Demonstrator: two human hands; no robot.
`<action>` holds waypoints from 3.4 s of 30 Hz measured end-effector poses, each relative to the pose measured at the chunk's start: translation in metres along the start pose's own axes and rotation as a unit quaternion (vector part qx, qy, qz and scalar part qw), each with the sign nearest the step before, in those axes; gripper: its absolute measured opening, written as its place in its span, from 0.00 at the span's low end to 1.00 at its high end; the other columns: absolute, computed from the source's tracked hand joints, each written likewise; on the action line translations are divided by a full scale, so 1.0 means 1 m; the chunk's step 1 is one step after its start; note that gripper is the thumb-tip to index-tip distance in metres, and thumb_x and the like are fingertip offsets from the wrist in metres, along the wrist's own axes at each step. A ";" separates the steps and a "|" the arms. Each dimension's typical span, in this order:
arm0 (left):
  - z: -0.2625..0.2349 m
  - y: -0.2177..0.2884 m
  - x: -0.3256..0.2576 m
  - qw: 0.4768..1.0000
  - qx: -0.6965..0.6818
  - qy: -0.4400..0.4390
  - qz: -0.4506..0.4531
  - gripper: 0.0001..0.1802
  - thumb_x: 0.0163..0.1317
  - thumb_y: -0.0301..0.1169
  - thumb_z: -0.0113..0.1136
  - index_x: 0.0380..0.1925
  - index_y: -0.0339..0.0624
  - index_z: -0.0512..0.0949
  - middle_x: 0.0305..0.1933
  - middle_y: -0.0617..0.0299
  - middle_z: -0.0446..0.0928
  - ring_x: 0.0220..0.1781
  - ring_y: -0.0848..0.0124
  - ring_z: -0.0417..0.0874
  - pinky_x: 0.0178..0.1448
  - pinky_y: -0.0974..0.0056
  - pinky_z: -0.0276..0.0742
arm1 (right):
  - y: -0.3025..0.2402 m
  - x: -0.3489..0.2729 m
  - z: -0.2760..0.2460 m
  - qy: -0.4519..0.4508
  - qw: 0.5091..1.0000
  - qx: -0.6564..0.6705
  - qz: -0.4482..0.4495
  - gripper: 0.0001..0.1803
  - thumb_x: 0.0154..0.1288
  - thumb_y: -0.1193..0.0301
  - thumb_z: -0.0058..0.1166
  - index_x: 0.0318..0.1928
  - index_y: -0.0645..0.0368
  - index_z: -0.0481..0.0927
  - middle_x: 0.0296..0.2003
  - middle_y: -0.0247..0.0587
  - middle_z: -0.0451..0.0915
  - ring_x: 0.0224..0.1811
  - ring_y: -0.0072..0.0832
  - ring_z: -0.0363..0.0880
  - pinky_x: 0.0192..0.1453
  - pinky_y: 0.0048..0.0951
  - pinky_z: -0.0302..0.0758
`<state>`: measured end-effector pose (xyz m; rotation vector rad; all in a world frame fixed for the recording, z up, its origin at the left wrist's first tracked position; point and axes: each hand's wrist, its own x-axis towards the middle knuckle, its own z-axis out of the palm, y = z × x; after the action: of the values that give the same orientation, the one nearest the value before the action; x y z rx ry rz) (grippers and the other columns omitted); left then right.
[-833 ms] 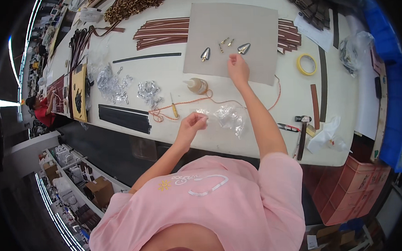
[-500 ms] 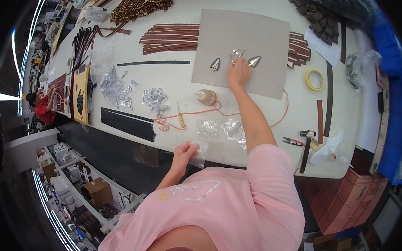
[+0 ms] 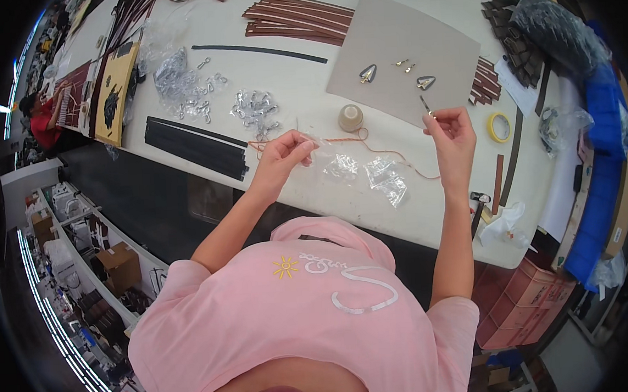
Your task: The recorder is assembling small metal hardware pieces and placing them into individual plastic bags at a workshop bench.
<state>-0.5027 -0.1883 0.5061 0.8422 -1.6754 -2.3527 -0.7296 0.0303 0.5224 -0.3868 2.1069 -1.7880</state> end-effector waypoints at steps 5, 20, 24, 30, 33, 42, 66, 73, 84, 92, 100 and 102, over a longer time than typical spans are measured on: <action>-0.026 0.027 -0.015 0.994 0.024 -0.089 0.056 0.10 0.74 0.31 0.56 0.38 0.36 0.81 0.31 0.68 0.80 0.32 0.82 0.77 0.38 0.74 0.75 | -0.087 -0.066 0.039 -0.082 0.996 -0.011 -0.013 0.09 0.64 0.79 0.64 0.40 0.64 0.75 0.34 0.35 0.80 0.36 0.19 0.80 0.46 0.21 0.79; -0.086 0.076 -0.061 0.911 0.212 -0.126 0.330 0.11 0.74 0.26 0.54 0.38 0.31 0.83 0.30 0.58 0.79 0.29 0.71 0.81 0.35 0.69 0.75 | -0.174 -0.118 0.136 -0.246 0.896 -0.280 -0.243 0.09 0.56 0.83 0.64 0.37 0.63 0.78 0.32 0.43 0.79 0.35 0.34 0.82 0.39 0.31 0.77; -0.094 0.083 -0.065 0.887 0.267 -0.127 0.354 0.08 0.71 0.26 0.57 0.40 0.33 0.83 0.30 0.58 0.79 0.29 0.70 0.82 0.37 0.68 0.76 | -0.184 -0.120 0.145 -0.279 0.860 -0.340 -0.259 0.09 0.57 0.82 0.64 0.37 0.62 0.77 0.33 0.42 0.80 0.37 0.37 0.80 0.39 0.35 0.76; -0.088 0.081 -0.066 0.888 0.277 -0.120 0.347 0.07 0.68 0.26 0.60 0.43 0.35 0.83 0.33 0.58 0.81 0.34 0.70 0.83 0.40 0.68 0.76 | -0.191 -0.114 0.161 -0.319 0.803 -0.382 -0.327 0.09 0.58 0.81 0.63 0.39 0.60 0.78 0.34 0.41 0.79 0.37 0.40 0.79 0.39 0.37 0.76; -0.085 0.075 -0.064 0.920 0.205 -0.127 0.309 0.08 0.69 0.27 0.59 0.43 0.34 0.82 0.36 0.58 0.82 0.37 0.72 0.84 0.42 0.69 0.77 | -0.194 -0.111 0.164 -0.322 0.811 -0.369 -0.319 0.10 0.59 0.81 0.63 0.41 0.59 0.80 0.35 0.41 0.80 0.37 0.39 0.81 0.38 0.37 0.76; -0.071 0.071 -0.065 0.963 -0.101 -0.192 0.162 0.12 0.75 0.31 0.54 0.48 0.33 0.80 0.40 0.63 0.82 0.44 0.78 0.82 0.52 0.70 0.78 | -0.193 -0.103 0.169 -0.339 0.861 -0.305 -0.224 0.09 0.61 0.78 0.63 0.43 0.62 0.86 0.35 0.40 0.84 0.36 0.32 0.84 0.42 0.28 0.78; -0.082 0.067 -0.077 0.978 -0.048 -0.185 0.082 0.12 0.75 0.32 0.54 0.45 0.37 0.82 0.34 0.67 0.80 0.32 0.83 0.73 0.40 0.75 0.70 | -0.129 -0.080 0.129 -0.240 0.939 0.168 0.178 0.13 0.72 0.64 0.60 0.44 0.62 0.82 0.25 0.30 0.80 0.23 0.15 0.76 0.33 0.20 0.80; -0.084 0.051 -0.082 0.977 -0.003 -0.199 0.076 0.11 0.73 0.31 0.56 0.45 0.37 0.83 0.44 0.60 0.85 0.44 0.76 0.82 0.52 0.68 0.77 | -0.075 -0.104 0.137 -0.176 0.912 0.260 0.263 0.13 0.70 0.61 0.63 0.37 0.57 0.80 0.19 0.25 0.74 0.18 0.13 0.69 0.25 0.18 0.70; -0.077 0.040 -0.090 0.985 0.039 -0.167 0.033 0.11 0.71 0.28 0.59 0.47 0.34 0.84 0.46 0.62 0.85 0.50 0.76 0.82 0.58 0.68 0.76 | -0.051 -0.117 0.146 -0.154 0.913 0.237 0.293 0.14 0.67 0.59 0.65 0.32 0.54 0.79 0.17 0.24 0.72 0.17 0.15 0.68 0.25 0.18 0.67; -0.080 0.033 -0.089 0.986 0.088 -0.143 -0.002 0.09 0.72 0.27 0.58 0.43 0.33 0.83 0.43 0.64 0.84 0.46 0.78 0.82 0.56 0.69 0.77 | -0.038 -0.117 0.141 -0.145 0.902 0.257 0.316 0.16 0.67 0.58 0.66 0.30 0.51 0.76 0.17 0.24 0.71 0.17 0.15 0.67 0.25 0.18 0.67; -0.075 0.029 -0.086 0.985 0.089 -0.147 -0.015 0.09 0.72 0.28 0.58 0.44 0.34 0.83 0.43 0.63 0.84 0.46 0.78 0.82 0.56 0.68 0.77 | -0.033 -0.116 0.134 -0.157 0.898 0.263 0.316 0.15 0.67 0.57 0.66 0.33 0.53 0.77 0.17 0.23 0.70 0.17 0.15 0.66 0.25 0.18 0.67; -0.069 0.030 -0.086 0.987 0.073 -0.140 -0.018 0.10 0.73 0.29 0.56 0.43 0.34 0.83 0.43 0.64 0.84 0.45 0.78 0.81 0.55 0.69 0.77 | -0.032 -0.115 0.131 -0.157 0.899 0.263 0.312 0.15 0.67 0.57 0.66 0.33 0.53 0.78 0.17 0.23 0.70 0.17 0.15 0.66 0.25 0.18 0.67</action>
<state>-0.4021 -0.2218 0.5487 0.5884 -1.9740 -2.4941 -0.5695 -0.0428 0.5453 0.1352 1.2490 -1.6561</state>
